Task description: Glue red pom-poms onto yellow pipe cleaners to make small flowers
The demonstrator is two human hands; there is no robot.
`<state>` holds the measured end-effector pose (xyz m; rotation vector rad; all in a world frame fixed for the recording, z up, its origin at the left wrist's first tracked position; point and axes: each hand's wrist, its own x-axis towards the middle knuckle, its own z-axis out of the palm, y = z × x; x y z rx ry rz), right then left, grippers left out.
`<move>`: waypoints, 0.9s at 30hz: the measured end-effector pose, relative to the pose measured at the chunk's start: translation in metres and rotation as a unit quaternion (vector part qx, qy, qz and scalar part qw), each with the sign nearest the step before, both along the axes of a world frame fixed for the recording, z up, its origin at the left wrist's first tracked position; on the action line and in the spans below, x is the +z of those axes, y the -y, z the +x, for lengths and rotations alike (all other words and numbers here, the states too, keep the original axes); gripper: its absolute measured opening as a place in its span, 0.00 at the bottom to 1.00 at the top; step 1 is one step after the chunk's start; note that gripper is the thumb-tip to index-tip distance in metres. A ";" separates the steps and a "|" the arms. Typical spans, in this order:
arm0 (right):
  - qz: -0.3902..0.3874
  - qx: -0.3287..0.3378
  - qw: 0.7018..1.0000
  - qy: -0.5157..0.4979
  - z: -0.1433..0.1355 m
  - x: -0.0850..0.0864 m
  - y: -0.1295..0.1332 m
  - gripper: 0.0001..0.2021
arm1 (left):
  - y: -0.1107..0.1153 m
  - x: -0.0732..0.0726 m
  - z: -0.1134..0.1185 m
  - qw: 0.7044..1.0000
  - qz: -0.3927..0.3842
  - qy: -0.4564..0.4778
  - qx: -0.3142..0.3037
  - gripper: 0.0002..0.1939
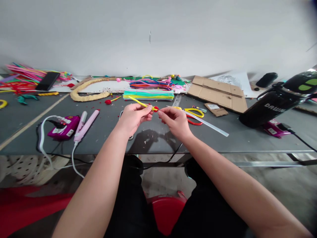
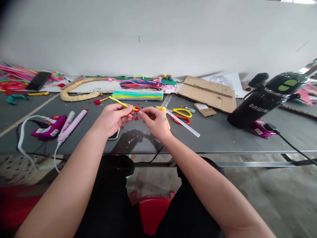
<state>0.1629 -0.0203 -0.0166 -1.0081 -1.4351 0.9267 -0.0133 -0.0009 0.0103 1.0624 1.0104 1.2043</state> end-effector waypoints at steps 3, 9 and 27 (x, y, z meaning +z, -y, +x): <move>-0.010 0.007 1.000 -0.007 0.000 0.000 0.000 0.14 | 0.000 0.000 0.000 1.000 -0.005 -0.002 0.004 0.10; -0.036 0.011 0.999 -0.025 -0.001 -0.001 -0.004 0.19 | 0.001 0.002 0.000 1.000 -0.013 -0.006 0.010 0.11; -0.064 0.064 0.994 0.057 0.002 -0.001 0.014 0.17 | -0.010 0.002 -0.011 0.984 0.020 0.090 0.152 0.11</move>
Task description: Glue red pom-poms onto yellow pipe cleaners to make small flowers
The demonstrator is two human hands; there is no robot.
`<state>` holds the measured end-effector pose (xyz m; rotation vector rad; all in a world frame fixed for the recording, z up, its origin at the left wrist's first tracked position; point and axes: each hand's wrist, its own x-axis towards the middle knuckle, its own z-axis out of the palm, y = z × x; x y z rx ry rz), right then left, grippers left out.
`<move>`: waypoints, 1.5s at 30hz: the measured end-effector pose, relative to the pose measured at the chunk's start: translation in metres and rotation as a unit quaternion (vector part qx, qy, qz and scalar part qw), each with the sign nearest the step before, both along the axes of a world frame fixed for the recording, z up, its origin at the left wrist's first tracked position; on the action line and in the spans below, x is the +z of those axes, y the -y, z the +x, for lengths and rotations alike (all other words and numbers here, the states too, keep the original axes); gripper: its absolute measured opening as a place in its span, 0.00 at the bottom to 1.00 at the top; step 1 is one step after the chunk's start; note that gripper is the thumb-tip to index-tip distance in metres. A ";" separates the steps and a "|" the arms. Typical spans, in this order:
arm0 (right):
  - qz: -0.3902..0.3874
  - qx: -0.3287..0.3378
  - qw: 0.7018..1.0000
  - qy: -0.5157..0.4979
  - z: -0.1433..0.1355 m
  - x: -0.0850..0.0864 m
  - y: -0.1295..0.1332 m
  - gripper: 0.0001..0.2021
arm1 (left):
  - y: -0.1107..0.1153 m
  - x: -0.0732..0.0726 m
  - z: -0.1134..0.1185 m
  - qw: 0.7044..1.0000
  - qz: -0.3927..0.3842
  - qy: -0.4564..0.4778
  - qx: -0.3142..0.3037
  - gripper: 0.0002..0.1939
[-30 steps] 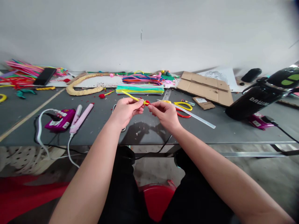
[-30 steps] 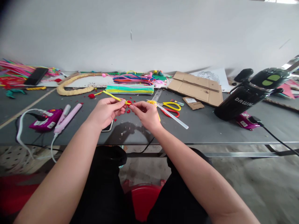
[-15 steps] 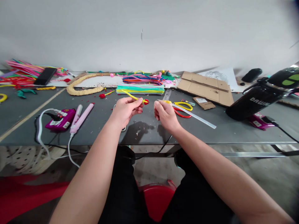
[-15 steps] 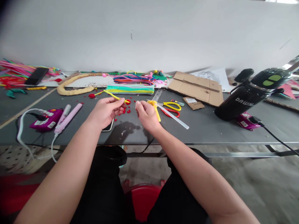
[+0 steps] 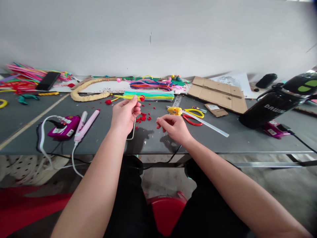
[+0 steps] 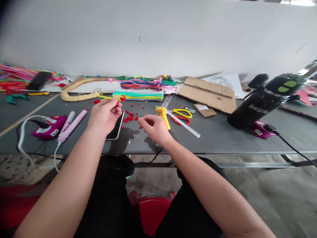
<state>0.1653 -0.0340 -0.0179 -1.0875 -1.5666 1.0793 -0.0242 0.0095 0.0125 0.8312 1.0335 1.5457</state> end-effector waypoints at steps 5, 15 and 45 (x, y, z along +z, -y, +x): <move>-0.002 -0.004 0.998 0.063 0.006 -0.013 -0.006 0.11 | 0.001 0.002 -0.002 1.000 0.003 0.020 -0.002 0.10; -0.087 0.023 0.974 0.207 0.012 -0.015 -0.012 0.23 | -0.001 0.004 -0.002 0.999 0.020 0.037 0.000 0.11; -0.076 -0.007 0.978 0.192 0.015 -0.013 -0.010 0.13 | 0.001 0.006 0.004 0.999 0.044 -0.006 0.003 0.16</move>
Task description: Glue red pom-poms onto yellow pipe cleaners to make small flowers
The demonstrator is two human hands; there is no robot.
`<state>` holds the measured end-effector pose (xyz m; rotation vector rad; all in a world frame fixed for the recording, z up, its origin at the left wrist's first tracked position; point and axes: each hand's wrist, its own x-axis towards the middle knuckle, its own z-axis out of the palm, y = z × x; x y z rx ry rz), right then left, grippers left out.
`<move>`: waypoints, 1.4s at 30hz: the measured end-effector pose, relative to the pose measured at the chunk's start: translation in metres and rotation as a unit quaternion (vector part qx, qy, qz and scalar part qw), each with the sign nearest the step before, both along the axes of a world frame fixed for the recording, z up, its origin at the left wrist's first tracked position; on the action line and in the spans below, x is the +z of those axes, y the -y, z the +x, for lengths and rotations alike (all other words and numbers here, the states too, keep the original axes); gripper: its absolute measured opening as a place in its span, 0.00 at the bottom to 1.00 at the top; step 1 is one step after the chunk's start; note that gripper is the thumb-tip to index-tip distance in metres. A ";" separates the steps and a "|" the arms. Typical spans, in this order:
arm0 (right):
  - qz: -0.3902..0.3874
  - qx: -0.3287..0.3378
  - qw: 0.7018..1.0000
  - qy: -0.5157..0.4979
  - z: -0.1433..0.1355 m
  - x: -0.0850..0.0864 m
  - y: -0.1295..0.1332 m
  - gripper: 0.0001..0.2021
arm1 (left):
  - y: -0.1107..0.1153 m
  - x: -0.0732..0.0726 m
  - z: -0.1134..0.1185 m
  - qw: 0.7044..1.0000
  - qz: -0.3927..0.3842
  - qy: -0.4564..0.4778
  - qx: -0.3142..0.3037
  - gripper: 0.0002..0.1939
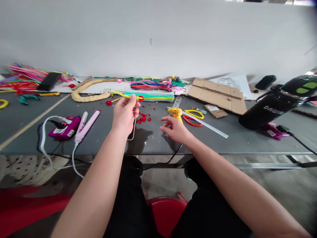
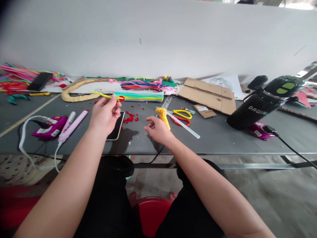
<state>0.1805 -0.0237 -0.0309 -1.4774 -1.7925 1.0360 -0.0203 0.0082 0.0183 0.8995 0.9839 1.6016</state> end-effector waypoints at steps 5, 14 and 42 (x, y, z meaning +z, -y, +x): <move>0.137 0.002 0.985 0.107 0.003 -0.012 -0.007 0.12 | -0.004 -0.006 -0.003 1.000 0.012 0.001 0.003 0.11; 0.022 0.096 0.969 0.225 0.003 0.022 0.005 0.25 | -0.004 -0.007 -0.004 1.000 0.012 -0.008 -0.012 0.10; -0.042 -0.044 0.976 -0.211 0.035 0.009 -0.024 0.12 | -0.006 -0.022 0.005 0.989 -0.023 -0.145 -0.026 0.08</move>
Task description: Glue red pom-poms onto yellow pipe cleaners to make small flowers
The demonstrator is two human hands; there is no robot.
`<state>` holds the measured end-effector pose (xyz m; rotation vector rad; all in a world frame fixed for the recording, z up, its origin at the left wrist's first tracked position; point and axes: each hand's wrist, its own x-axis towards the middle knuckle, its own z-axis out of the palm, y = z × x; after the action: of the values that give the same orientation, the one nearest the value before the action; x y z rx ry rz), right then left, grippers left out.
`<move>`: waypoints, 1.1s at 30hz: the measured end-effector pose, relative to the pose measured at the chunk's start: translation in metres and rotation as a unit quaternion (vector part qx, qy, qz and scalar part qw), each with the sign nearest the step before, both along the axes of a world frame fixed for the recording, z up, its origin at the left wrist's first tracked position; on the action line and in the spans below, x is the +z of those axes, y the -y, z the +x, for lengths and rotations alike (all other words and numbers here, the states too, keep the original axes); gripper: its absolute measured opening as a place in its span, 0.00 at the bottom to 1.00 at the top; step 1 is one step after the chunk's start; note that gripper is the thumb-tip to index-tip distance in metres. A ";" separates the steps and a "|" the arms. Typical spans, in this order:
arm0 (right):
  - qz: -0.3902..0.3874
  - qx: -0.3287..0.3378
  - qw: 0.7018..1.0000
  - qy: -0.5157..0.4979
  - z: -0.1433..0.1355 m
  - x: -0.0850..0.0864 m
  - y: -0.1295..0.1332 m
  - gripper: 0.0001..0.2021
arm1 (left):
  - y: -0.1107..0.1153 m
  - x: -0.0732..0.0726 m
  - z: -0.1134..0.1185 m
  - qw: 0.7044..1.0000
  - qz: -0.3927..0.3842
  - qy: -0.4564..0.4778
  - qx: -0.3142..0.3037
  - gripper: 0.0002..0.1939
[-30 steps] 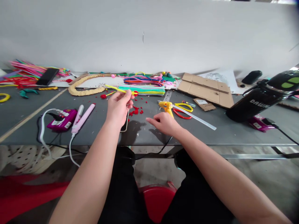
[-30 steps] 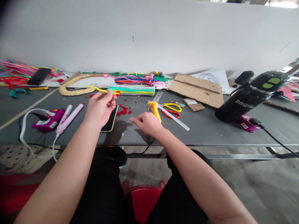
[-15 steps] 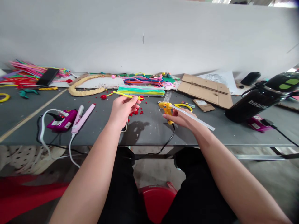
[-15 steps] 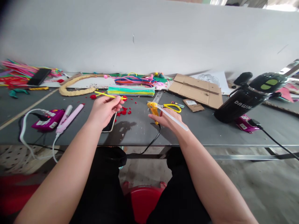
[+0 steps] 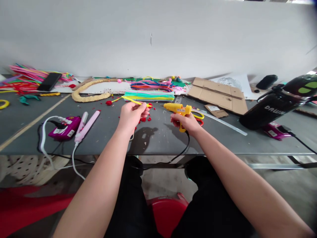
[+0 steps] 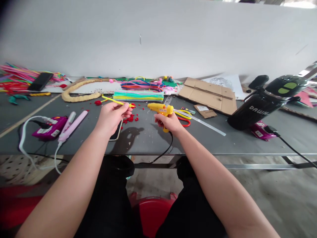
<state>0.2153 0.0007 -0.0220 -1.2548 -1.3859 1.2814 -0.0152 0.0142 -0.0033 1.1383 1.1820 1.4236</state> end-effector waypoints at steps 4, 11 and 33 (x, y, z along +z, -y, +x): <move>0.035 0.041 0.998 -0.021 -0.008 0.007 0.011 0.15 | 0.000 0.000 0.002 1.000 -0.001 -0.022 0.015 0.08; 0.037 0.024 0.999 0.001 -0.018 0.010 0.016 0.11 | 0.001 0.001 0.005 0.999 -0.001 -0.042 0.009 0.09; 0.048 0.009 0.998 0.044 -0.019 0.008 0.012 0.08 | 0.004 0.001 0.004 1.000 0.008 -0.027 -0.006 0.09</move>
<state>0.1963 -0.0116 -0.0138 -1.2484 -1.5056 1.1692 -0.0108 0.0103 -0.0018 1.1999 1.2013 1.4026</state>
